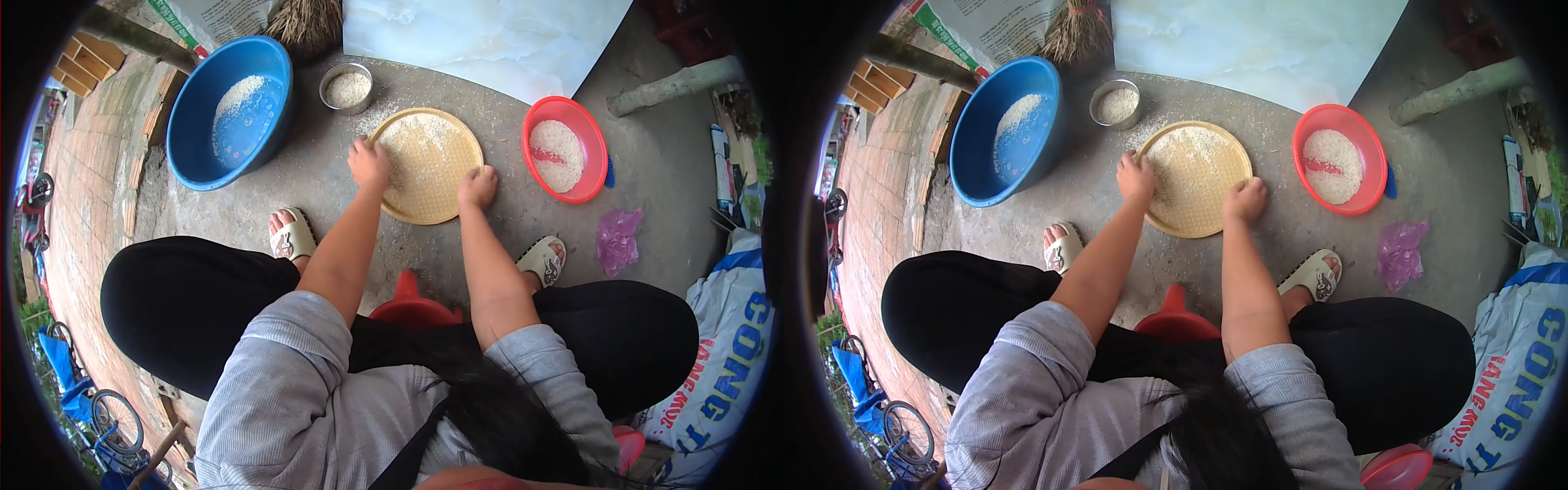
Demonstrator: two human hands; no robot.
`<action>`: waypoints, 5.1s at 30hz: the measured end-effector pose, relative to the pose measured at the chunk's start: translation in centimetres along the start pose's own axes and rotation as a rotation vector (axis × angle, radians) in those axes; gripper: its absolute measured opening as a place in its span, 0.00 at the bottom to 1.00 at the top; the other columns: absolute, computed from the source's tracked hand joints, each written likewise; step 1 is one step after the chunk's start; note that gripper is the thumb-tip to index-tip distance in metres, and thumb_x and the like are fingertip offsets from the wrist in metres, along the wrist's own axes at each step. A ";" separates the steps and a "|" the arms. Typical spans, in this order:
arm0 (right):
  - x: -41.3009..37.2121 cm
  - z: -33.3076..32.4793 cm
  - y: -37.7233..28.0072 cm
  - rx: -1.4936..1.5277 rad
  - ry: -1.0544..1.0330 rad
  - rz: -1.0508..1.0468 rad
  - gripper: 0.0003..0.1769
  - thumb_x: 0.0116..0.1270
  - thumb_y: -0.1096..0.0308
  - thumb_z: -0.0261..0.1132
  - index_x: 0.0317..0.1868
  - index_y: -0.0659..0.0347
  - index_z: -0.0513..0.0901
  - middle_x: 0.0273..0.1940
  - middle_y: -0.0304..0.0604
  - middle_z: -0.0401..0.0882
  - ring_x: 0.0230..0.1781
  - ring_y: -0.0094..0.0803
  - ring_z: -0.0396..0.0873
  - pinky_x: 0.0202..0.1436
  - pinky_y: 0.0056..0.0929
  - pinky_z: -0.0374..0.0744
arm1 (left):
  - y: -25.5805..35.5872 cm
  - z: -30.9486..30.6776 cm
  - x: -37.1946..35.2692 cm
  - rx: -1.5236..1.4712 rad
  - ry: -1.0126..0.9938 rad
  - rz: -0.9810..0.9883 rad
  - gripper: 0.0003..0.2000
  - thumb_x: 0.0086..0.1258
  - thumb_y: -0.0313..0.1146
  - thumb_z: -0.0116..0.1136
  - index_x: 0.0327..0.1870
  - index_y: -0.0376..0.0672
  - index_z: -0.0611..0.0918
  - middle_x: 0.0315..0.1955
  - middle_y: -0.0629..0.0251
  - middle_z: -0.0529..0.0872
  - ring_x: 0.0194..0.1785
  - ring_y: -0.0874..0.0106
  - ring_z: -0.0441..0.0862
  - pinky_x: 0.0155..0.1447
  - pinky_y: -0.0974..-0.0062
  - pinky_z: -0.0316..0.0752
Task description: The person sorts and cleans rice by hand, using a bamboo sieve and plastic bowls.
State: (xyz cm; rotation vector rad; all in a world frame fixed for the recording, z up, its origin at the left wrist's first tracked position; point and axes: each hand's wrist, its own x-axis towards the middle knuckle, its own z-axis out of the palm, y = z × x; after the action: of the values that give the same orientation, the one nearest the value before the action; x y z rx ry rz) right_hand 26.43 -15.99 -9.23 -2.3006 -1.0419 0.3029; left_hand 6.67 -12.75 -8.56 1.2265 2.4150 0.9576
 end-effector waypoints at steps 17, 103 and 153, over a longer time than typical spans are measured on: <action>-2.1 -1.0 -1.2 0.139 0.027 -0.078 0.08 0.64 0.69 0.52 0.42 0.62 0.70 0.43 0.56 0.72 0.44 0.52 0.71 0.47 0.44 0.70 | -0.1 -1.1 4.4 -0.356 -0.191 -0.153 0.16 0.65 0.44 0.53 0.42 0.40 0.82 0.33 0.54 0.84 0.36 0.61 0.82 0.43 0.67 0.74; -0.5 1.0 -3.7 1.054 -0.568 0.528 0.19 0.67 0.57 0.49 0.41 0.67 0.74 0.41 0.49 0.74 0.45 0.41 0.73 0.47 0.37 0.74 | 6.7 -2.4 0.9 -0.557 -0.975 0.120 0.08 0.58 0.28 0.62 0.37 0.37 0.84 0.27 0.67 0.84 0.31 0.79 0.79 0.37 0.81 0.74; 0.4 3.4 -1.1 1.392 -0.789 0.903 0.14 0.67 0.61 0.50 0.33 0.64 0.73 0.27 0.42 0.72 0.28 0.30 0.74 0.33 0.26 0.78 | 6.1 -0.4 -1.5 -0.007 -0.661 0.719 0.21 0.49 0.38 0.64 0.49 0.50 0.80 0.53 0.59 0.76 0.53 0.57 0.73 0.57 0.64 0.70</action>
State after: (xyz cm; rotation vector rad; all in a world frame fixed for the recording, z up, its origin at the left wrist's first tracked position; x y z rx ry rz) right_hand 24.54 -13.70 -11.28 -1.1054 0.1626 1.7131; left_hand 11.15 -11.51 -4.29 2.0636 1.4710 0.5561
